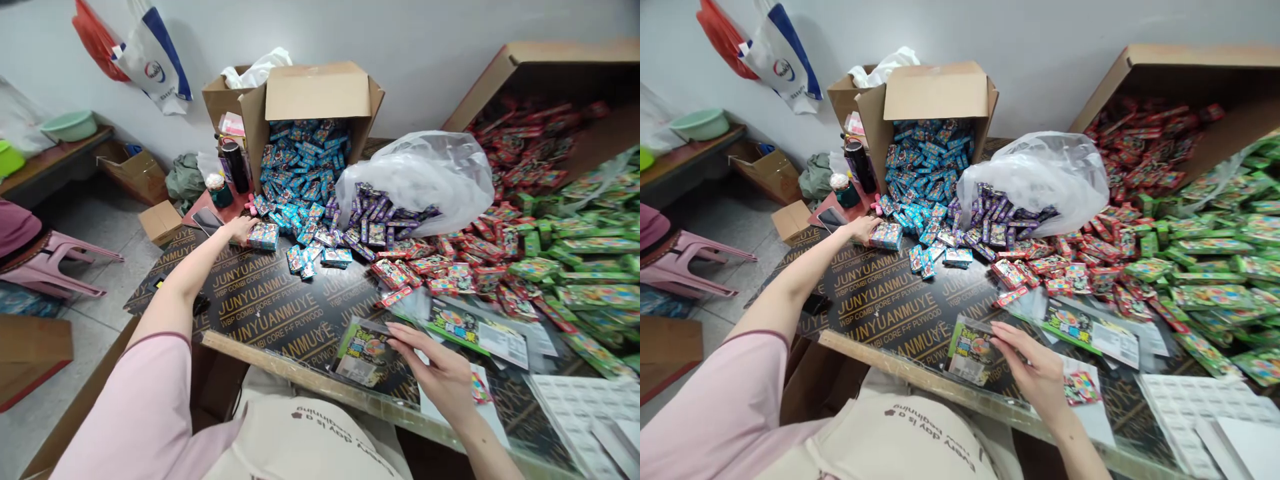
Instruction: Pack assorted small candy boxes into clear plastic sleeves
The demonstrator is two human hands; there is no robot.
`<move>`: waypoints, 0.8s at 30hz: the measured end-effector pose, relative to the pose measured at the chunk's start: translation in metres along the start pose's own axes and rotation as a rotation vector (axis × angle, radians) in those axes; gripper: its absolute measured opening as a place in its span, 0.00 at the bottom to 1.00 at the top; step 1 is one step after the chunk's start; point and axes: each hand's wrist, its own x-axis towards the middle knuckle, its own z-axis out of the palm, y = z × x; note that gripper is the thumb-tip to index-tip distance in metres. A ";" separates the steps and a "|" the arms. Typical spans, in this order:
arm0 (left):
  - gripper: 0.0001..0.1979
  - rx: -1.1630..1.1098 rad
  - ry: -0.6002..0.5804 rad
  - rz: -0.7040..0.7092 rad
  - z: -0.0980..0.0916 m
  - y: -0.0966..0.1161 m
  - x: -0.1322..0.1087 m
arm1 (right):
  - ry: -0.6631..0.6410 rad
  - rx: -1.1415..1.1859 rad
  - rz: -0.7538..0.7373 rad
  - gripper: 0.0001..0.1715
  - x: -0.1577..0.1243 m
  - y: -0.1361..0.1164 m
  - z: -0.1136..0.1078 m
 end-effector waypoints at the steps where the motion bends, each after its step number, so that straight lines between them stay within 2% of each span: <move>1: 0.53 0.007 0.012 0.005 0.000 0.000 0.000 | -0.003 0.003 0.015 0.12 0.000 0.000 0.000; 7: 0.52 0.035 0.032 0.050 0.000 -0.001 0.001 | 0.012 0.030 0.105 0.09 0.001 0.001 0.001; 14: 0.53 0.036 0.001 -0.006 -0.002 -0.004 -0.002 | 0.035 0.098 0.244 0.07 0.010 -0.005 0.001; 17: 0.58 0.041 -0.004 -0.050 -0.006 0.006 -0.006 | 0.050 0.147 0.258 0.07 0.016 -0.006 0.007; 20: 0.67 0.029 0.096 -0.062 -0.008 0.026 -0.013 | 0.051 0.179 0.256 0.07 0.022 -0.011 0.016; 22: 0.66 -0.001 0.217 -0.016 -0.008 0.037 -0.018 | 0.046 0.195 0.241 0.07 0.025 -0.016 0.018; 24: 0.63 -0.019 0.281 0.005 -0.008 0.040 -0.019 | 0.106 0.192 0.244 0.07 0.028 -0.020 0.016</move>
